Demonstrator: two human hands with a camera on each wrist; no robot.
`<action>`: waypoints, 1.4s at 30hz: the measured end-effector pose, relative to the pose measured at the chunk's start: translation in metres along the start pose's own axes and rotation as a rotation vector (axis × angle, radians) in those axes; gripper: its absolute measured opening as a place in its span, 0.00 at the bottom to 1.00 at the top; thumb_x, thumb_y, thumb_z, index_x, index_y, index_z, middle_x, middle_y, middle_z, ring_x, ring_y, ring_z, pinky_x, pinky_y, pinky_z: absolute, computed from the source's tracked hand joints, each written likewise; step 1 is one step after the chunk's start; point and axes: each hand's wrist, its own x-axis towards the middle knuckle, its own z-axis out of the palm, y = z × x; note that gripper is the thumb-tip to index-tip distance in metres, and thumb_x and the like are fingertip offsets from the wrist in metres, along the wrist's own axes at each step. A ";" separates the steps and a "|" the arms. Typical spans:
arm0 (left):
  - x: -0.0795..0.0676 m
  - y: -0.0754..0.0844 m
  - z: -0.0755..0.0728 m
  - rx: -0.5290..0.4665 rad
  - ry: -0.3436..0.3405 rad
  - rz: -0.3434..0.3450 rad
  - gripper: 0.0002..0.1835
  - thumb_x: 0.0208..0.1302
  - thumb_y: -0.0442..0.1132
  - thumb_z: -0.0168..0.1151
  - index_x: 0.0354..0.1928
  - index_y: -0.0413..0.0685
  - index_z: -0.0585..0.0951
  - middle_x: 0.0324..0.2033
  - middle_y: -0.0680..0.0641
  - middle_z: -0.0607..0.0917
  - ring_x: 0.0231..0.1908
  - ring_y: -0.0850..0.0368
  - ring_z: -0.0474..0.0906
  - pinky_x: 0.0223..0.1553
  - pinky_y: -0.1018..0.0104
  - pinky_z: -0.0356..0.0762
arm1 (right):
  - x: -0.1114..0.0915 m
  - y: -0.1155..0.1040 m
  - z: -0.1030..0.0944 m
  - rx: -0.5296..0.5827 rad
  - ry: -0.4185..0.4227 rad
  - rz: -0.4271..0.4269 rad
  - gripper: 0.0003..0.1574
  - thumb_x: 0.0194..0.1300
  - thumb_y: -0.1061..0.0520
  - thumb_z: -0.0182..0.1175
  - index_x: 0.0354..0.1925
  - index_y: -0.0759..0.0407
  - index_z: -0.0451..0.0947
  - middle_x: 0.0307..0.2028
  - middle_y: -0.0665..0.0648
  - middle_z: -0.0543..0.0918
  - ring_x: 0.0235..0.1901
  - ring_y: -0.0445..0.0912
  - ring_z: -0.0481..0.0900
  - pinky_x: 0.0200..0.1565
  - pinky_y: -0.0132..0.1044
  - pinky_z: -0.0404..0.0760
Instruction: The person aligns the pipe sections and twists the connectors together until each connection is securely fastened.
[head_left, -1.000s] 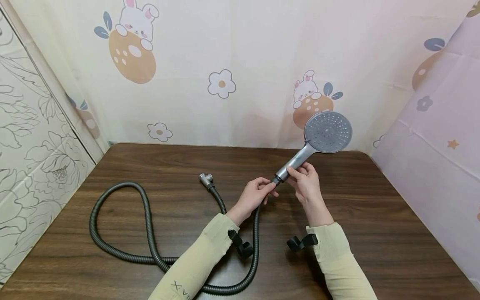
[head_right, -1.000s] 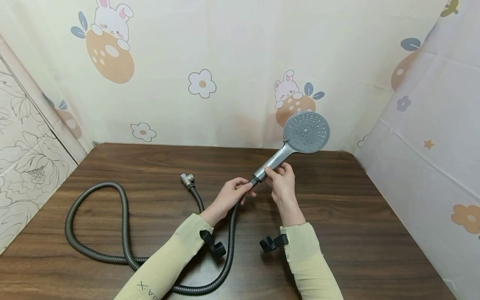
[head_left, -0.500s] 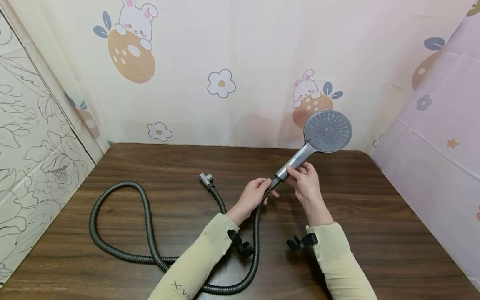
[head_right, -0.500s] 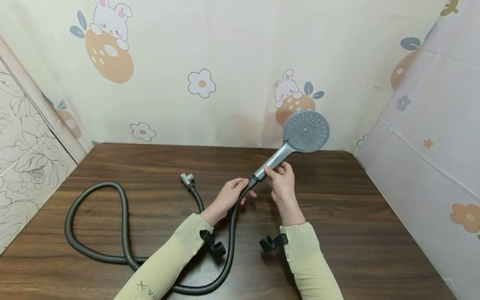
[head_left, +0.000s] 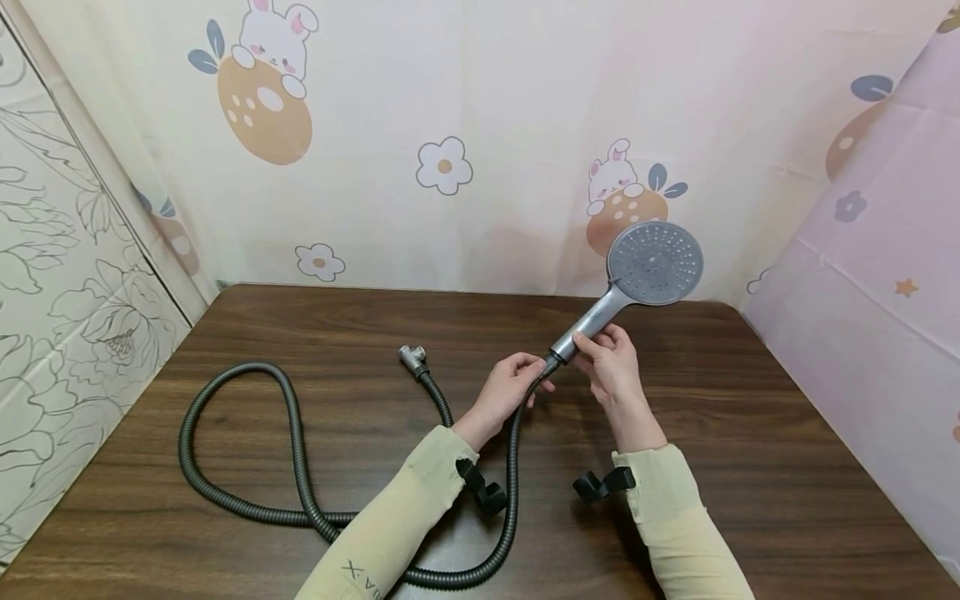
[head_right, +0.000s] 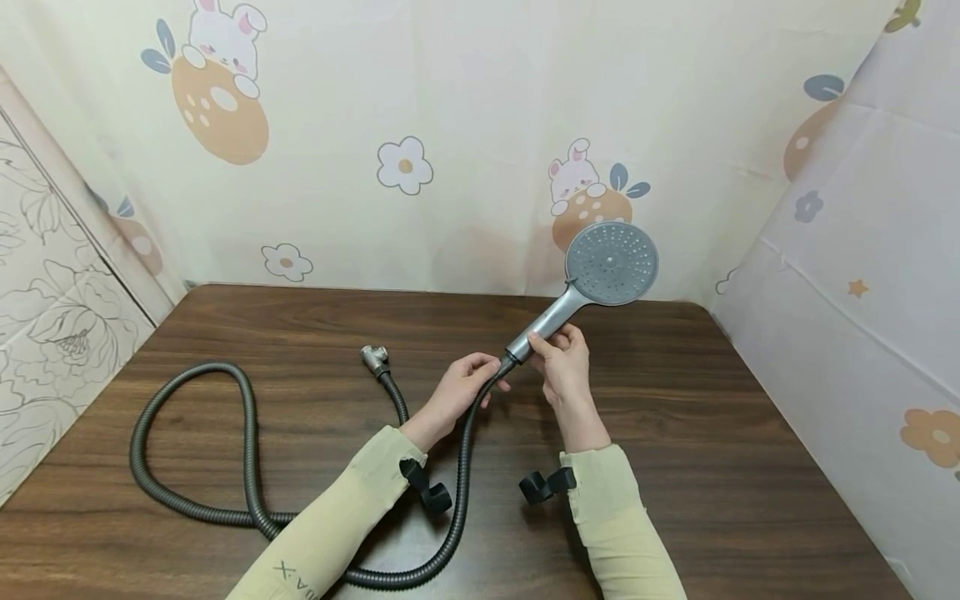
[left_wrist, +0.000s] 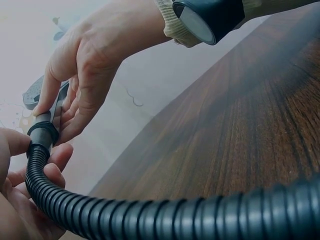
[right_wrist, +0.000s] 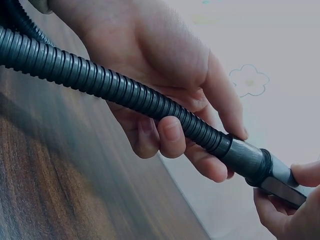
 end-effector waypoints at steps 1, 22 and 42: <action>0.000 0.000 0.000 -0.004 0.003 0.000 0.13 0.66 0.45 0.51 0.44 0.44 0.77 0.29 0.44 0.85 0.15 0.61 0.67 0.19 0.73 0.66 | 0.000 0.000 0.000 -0.002 0.001 0.002 0.27 0.61 0.69 0.54 0.56 0.63 0.56 0.39 0.52 0.72 0.35 0.37 0.75 0.40 0.29 0.79; -0.008 0.012 0.000 0.004 0.006 0.014 0.15 0.59 0.37 0.60 0.46 0.37 0.73 0.31 0.40 0.80 0.16 0.59 0.66 0.21 0.72 0.67 | 0.001 0.000 -0.001 -0.006 -0.001 0.027 0.33 0.63 0.68 0.52 0.62 0.65 0.51 0.48 0.57 0.69 0.38 0.37 0.74 0.40 0.28 0.78; -0.001 0.001 -0.001 0.067 -0.006 0.003 0.15 0.65 0.48 0.52 0.40 0.44 0.79 0.31 0.45 0.85 0.16 0.62 0.69 0.22 0.72 0.67 | 0.000 -0.001 -0.002 0.018 -0.005 0.025 0.28 0.62 0.69 0.52 0.58 0.63 0.55 0.40 0.53 0.71 0.34 0.36 0.75 0.40 0.29 0.79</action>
